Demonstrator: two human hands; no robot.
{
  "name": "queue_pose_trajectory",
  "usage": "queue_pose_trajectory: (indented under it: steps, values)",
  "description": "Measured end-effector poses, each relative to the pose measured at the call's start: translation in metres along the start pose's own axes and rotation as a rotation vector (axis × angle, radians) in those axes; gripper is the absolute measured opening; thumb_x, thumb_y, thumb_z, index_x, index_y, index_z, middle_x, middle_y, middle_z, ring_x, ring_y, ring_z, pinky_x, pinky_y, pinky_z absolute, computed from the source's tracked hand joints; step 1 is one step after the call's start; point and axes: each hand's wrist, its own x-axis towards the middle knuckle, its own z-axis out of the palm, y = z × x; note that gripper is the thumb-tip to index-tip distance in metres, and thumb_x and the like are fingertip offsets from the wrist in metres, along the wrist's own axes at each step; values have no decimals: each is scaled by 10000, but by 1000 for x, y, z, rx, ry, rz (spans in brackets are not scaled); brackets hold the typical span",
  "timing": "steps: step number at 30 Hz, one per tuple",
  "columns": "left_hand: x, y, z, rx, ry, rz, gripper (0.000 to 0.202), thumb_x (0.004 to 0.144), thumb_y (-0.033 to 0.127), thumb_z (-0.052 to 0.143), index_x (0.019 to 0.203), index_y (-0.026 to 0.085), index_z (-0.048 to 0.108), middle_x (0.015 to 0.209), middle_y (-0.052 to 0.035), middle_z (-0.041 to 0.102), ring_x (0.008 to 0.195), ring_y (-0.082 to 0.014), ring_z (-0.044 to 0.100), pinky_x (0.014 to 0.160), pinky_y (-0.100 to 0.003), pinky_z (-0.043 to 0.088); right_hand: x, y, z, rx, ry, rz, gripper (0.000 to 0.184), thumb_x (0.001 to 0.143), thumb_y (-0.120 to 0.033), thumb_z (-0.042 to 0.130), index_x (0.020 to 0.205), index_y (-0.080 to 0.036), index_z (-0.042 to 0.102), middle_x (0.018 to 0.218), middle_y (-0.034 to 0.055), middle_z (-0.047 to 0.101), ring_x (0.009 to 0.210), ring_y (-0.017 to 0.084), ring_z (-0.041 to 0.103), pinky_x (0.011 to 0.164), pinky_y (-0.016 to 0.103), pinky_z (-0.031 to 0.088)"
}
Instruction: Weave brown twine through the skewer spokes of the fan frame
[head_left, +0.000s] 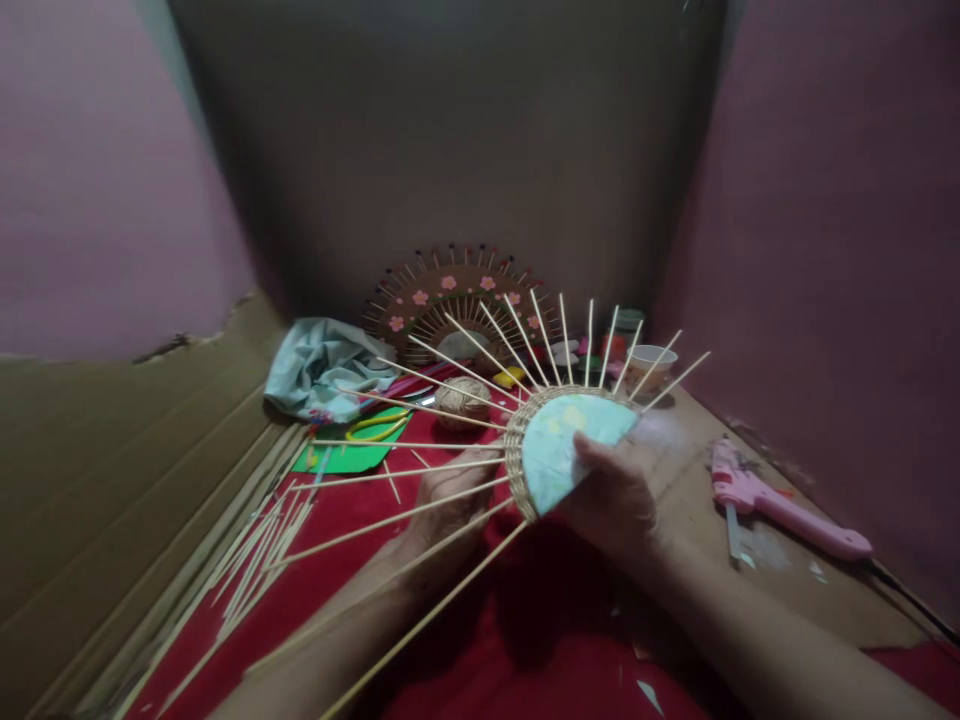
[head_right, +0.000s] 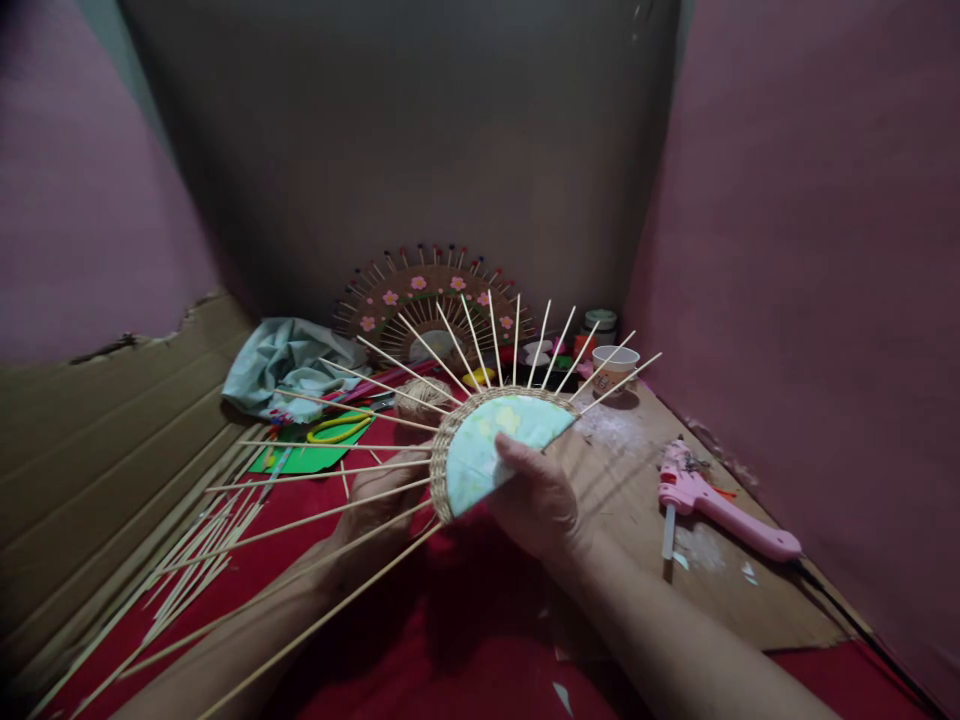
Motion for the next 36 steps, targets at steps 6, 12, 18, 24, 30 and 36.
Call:
queue_pose_trajectory:
  steps: [6, 12, 18, 24, 30, 36]
  values:
    - [3, -2, 0, -231, 110, -149, 261, 822, 218, 451, 1047, 246, 580, 1114, -64, 591, 1069, -234, 512, 921, -365, 394, -4, 11, 3, -96, -44, 38, 195, 650, -103, 615, 824, -191, 618, 740, -16, 683, 747, 138, 625, 795, 289, 478]
    - [6, 3, 4, -696, 110, -556, 218, 736, 344, 593, 887, 186, 587, 859, -39, 607, 749, -144, 568, 656, -257, 445, 0, -3, 6, -11, 7, 31, 120, 654, -129, 611, 760, -185, 618, 717, -39, 677, 687, 105, 620, 778, 232, 475]
    - [2, -2, 4, -770, -134, -742, 277, 706, 435, 595, 796, 174, 586, 528, 48, 439, 413, -53, 330, 402, -204, 236, 3, -6, 3, 4, 76, 9, 204, 652, -105, 613, 837, -194, 622, 720, -44, 676, 683, 107, 620, 781, 240, 481]
    - [8, 2, -22, -626, -188, -702, 239, 708, 405, 595, 764, 173, 604, 663, 11, 537, 517, -80, 428, 465, -211, 305, 5, -13, 4, 34, 156, -20, 237, 655, -44, 575, 835, -190, 623, 757, -3, 693, 676, 124, 629, 771, 290, 504]
    - [13, 3, -46, -521, -205, -614, 180, 689, 336, 622, 707, 157, 633, 661, -1, 564, 564, -99, 465, 517, -221, 330, 6, -15, 6, 74, 155, -24, 258, 650, -27, 565, 830, -203, 620, 743, -17, 689, 674, 114, 629, 747, 273, 515]
    - [12, -15, -60, -519, -96, -599, 136, 647, 280, 667, 630, 152, 624, 616, 9, 548, 556, -92, 452, 526, -210, 331, 7, -15, 3, 36, 125, -38, 289, 615, -14, 602, 834, -202, 622, 729, -31, 682, 646, 115, 625, 759, 294, 516]
